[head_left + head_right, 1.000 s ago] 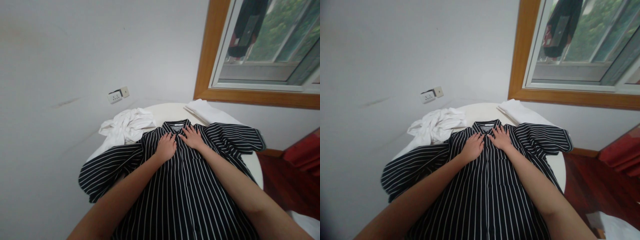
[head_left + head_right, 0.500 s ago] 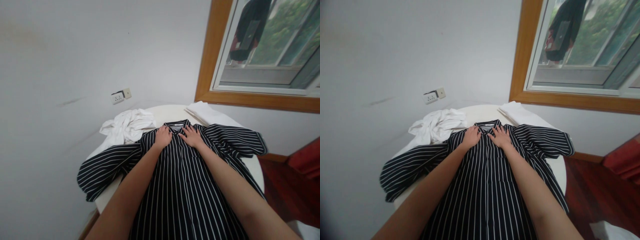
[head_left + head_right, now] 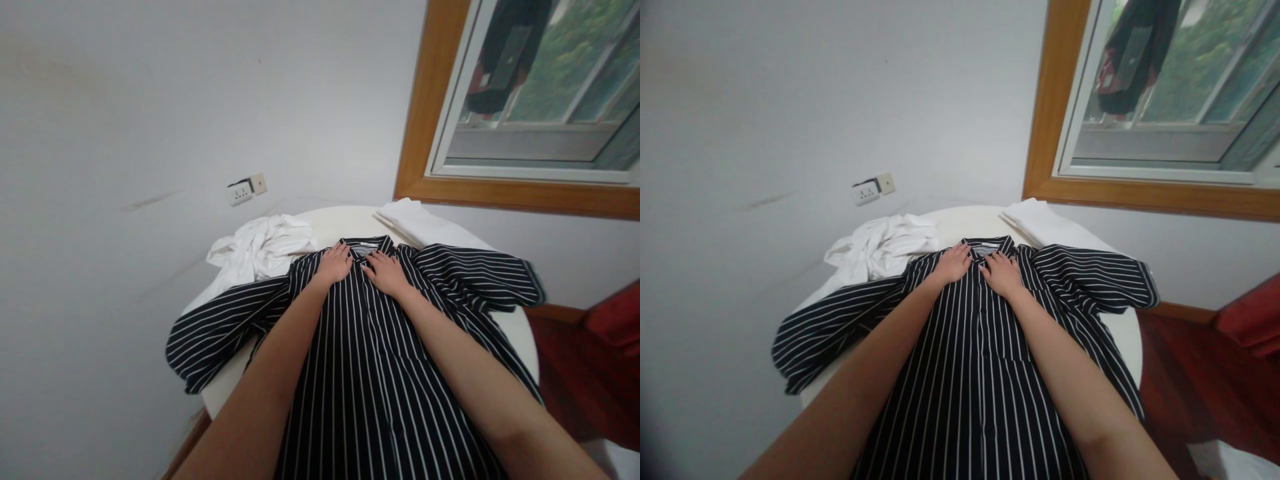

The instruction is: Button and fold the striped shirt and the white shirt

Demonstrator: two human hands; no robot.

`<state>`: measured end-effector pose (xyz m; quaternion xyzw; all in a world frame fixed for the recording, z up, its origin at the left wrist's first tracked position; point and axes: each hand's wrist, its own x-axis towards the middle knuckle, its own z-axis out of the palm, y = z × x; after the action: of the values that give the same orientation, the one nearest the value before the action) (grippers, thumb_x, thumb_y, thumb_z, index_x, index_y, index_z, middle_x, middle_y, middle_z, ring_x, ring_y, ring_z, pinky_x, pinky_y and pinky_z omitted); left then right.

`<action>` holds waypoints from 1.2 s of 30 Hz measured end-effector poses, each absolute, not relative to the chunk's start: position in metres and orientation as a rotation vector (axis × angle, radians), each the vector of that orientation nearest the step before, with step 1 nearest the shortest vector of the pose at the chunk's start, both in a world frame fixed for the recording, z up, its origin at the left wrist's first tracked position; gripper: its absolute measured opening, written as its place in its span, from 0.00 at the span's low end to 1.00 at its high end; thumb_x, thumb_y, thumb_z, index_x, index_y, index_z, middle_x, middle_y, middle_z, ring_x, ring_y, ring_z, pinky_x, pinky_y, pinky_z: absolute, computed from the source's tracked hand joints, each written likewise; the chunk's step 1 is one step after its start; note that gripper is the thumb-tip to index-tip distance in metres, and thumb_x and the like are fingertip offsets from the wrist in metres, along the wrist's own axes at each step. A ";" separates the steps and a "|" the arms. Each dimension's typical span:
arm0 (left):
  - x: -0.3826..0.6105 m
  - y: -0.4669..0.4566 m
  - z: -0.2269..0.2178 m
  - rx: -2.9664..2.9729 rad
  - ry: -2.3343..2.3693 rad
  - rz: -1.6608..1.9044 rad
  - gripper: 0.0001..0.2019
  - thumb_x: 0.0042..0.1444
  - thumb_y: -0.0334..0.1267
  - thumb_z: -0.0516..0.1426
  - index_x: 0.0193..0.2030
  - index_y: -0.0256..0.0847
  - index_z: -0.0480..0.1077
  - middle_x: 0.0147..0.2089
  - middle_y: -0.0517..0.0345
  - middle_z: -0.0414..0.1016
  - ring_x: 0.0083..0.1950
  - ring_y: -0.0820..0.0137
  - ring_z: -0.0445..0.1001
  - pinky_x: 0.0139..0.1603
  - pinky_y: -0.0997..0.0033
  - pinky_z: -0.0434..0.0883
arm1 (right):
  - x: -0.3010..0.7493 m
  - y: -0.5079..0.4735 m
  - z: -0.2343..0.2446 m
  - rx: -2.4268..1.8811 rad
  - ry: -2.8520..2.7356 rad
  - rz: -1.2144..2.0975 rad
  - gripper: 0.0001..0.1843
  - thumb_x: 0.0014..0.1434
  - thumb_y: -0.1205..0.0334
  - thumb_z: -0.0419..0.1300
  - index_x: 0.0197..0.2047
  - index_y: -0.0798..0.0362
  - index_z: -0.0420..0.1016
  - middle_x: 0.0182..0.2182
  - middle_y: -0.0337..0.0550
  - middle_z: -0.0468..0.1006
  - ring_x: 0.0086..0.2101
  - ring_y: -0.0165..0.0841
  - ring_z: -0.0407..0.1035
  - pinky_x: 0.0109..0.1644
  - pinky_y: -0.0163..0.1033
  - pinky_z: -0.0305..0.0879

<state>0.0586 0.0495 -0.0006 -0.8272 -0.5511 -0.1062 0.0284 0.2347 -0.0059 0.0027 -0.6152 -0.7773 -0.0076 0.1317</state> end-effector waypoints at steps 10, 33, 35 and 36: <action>0.055 0.004 0.027 -2.195 -1.787 -0.434 0.17 0.64 0.33 0.43 0.52 0.36 0.69 0.53 0.42 0.69 0.58 0.55 0.63 0.56 0.53 0.63 | 0.240 0.004 0.001 -1.914 -2.265 0.176 0.39 0.64 0.34 0.31 0.71 0.44 0.47 0.71 0.41 0.43 0.69 0.40 0.35 0.68 0.62 0.31; -0.003 0.015 0.001 -2.323 -1.851 -0.338 0.24 0.65 0.49 0.43 0.64 0.46 0.63 0.67 0.51 0.62 0.67 0.58 0.58 0.66 0.55 0.55 | 0.259 -0.007 0.009 -1.859 -2.125 -0.110 0.21 0.66 0.54 0.48 0.54 0.50 0.74 0.58 0.48 0.71 0.57 0.43 0.61 0.61 0.49 0.55; -0.002 0.016 0.001 -2.317 -1.863 -0.320 0.25 0.65 0.50 0.43 0.65 0.47 0.62 0.67 0.51 0.62 0.67 0.58 0.57 0.66 0.55 0.55 | 0.254 -0.011 0.005 -1.947 -2.104 -0.071 0.25 0.67 0.50 0.44 0.61 0.50 0.68 0.61 0.50 0.66 0.60 0.44 0.57 0.62 0.52 0.53; -0.002 0.017 0.001 -2.319 -1.875 -0.308 0.25 0.65 0.50 0.43 0.65 0.47 0.61 0.68 0.52 0.61 0.68 0.57 0.57 0.67 0.54 0.54 | 0.252 -0.011 0.003 -1.974 -2.112 -0.031 0.28 0.68 0.48 0.42 0.64 0.49 0.64 0.64 0.50 0.62 0.63 0.44 0.54 0.64 0.53 0.50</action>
<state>-0.0018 0.0166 0.0009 -0.7715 -0.6239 -0.1025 0.0717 0.2521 -0.0109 0.0032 -0.6774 -0.7249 -0.0107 0.1248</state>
